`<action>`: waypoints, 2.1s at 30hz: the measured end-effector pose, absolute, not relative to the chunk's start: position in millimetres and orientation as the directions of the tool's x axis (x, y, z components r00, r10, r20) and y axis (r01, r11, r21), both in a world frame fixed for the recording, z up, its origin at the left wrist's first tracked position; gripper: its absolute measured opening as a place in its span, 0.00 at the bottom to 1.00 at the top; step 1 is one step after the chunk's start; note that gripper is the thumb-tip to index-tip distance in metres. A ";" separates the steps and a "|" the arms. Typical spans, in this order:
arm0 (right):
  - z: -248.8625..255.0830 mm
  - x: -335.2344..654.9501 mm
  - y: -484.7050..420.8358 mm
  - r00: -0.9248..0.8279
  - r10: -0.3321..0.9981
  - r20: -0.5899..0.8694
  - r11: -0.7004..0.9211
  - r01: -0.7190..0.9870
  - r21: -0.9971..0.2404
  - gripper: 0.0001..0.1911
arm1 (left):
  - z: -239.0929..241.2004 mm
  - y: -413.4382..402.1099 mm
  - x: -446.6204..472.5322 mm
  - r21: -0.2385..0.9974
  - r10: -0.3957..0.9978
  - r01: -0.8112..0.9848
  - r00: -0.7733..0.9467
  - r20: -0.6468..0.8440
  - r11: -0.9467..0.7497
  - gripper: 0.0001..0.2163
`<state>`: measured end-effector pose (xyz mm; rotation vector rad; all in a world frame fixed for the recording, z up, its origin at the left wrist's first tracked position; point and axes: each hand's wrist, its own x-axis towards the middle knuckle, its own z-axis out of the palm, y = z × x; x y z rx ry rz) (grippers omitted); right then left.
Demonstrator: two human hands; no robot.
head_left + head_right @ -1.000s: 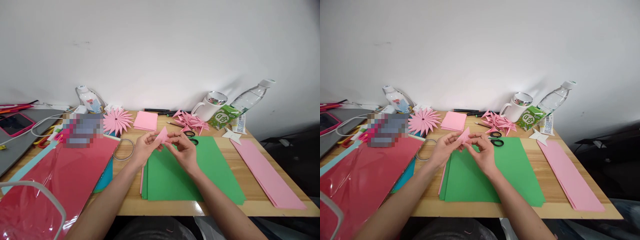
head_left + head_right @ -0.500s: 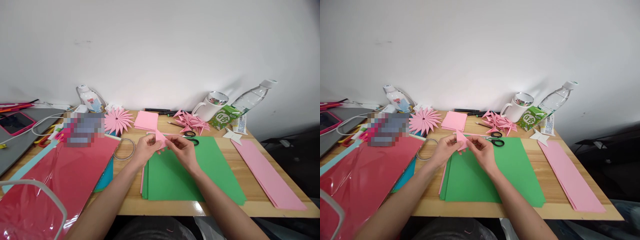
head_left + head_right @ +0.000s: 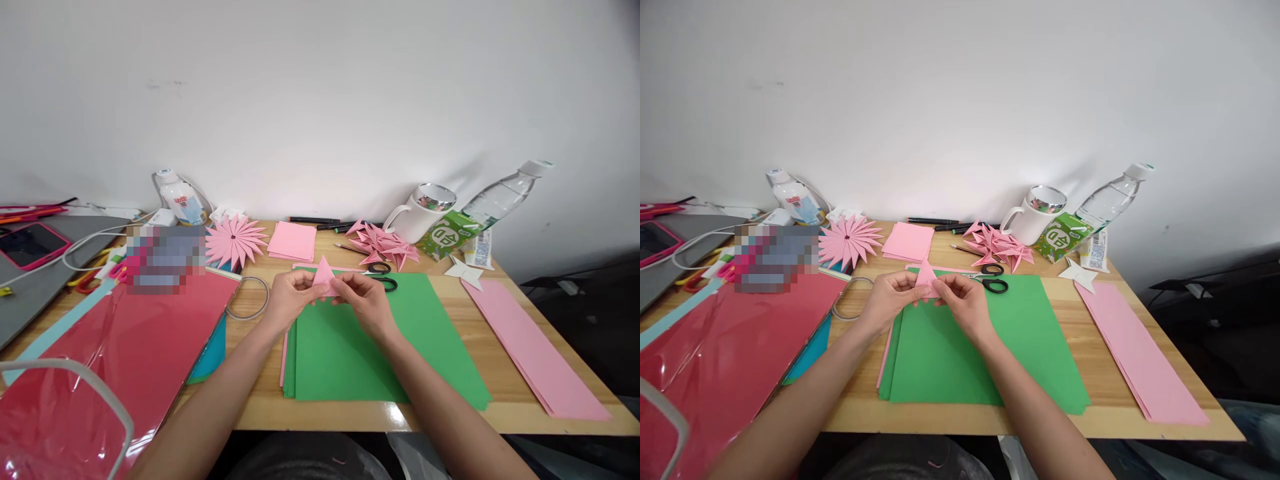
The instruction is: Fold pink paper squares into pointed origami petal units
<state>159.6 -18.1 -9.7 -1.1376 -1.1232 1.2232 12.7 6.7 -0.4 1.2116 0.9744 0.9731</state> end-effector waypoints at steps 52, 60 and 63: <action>-13.1 166.1 -16.3 -0.052 0.999 -0.015 -0.022 -0.149 -0.989 0.15 | 0.2 7.4 12.3 0.975 0.951 -0.175 0.298 -0.078 0.135 0.13; -11.6 164.8 -16.5 -0.030 0.999 -0.025 -0.029 -0.139 -0.990 0.16 | -1.0 7.8 11.3 0.981 0.950 -0.145 0.302 -0.081 0.130 0.15; -11.1 165.5 -16.4 -0.039 0.999 -0.027 -0.032 -0.140 -0.990 0.16 | -0.5 7.9 10.8 0.982 0.949 -0.140 0.305 -0.078 0.126 0.15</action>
